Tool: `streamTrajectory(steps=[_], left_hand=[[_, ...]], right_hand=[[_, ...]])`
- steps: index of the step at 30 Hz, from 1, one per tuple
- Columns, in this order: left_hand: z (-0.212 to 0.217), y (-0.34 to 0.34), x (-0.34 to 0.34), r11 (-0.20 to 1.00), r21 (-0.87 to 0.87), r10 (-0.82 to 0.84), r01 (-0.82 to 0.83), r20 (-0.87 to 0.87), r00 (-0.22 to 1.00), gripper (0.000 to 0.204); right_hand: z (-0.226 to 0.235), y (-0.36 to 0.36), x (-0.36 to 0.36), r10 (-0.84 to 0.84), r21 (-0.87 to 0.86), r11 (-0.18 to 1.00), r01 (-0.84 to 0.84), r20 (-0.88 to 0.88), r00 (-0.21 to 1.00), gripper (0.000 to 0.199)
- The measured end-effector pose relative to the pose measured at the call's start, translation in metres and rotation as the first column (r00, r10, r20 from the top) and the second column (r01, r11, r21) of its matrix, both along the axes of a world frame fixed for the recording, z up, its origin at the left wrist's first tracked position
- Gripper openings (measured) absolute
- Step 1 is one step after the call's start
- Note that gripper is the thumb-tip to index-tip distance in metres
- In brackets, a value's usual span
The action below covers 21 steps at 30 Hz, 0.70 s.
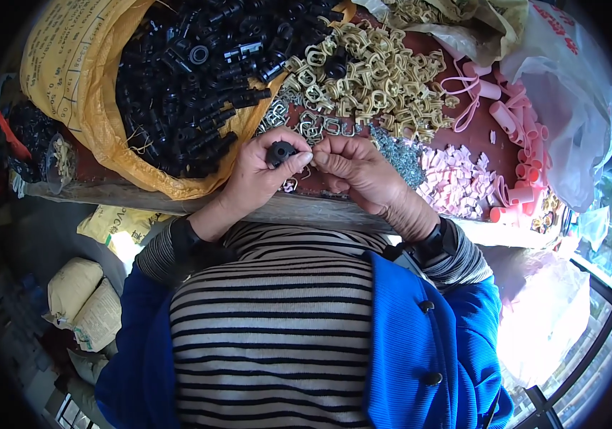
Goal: The person assembles components by hand, picking up a black plastic part and a metal clip, fitting them together, and then sliding a pink sleeve over the assembly.
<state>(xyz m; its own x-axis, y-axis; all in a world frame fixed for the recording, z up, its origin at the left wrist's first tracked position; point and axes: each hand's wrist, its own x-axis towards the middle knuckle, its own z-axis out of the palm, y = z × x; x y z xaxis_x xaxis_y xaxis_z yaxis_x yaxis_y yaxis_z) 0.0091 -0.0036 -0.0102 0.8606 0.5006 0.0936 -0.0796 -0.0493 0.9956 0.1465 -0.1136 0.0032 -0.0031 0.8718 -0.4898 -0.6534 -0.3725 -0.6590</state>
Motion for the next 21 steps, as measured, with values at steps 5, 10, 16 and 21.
streamTrajectory(steps=[5,10,16,21], left_hand=[[-0.0057,-0.0001,0.0005,1.0,0.028,-0.006,0.005,0.03,1.0,0.008],[-0.0065,-0.0007,-0.0017,0.987,-0.158,-0.04,0.03,-0.061,0.997,0.008],[-0.0053,0.0005,-0.0018,0.974,-0.207,-0.101,0.086,-0.061,0.993,0.014],[-0.0062,0.008,-0.0068,0.366,-0.911,-0.151,0.192,0.146,0.978,0.026]], right_hand=[[-0.001,-0.0008,0.0019,0.01,0.017,1.0,-0.009,-0.09,0.996,0.012],[0.0032,-0.0001,-0.0034,-0.061,-0.037,0.998,0.059,-0.052,0.997,0.011],[-0.0002,-0.0002,-0.0038,-0.038,0.049,0.998,0.031,0.145,0.989,0.011],[0.0048,0.0016,0.0017,-0.061,0.198,0.965,-0.17,0.804,0.592,0.007]])
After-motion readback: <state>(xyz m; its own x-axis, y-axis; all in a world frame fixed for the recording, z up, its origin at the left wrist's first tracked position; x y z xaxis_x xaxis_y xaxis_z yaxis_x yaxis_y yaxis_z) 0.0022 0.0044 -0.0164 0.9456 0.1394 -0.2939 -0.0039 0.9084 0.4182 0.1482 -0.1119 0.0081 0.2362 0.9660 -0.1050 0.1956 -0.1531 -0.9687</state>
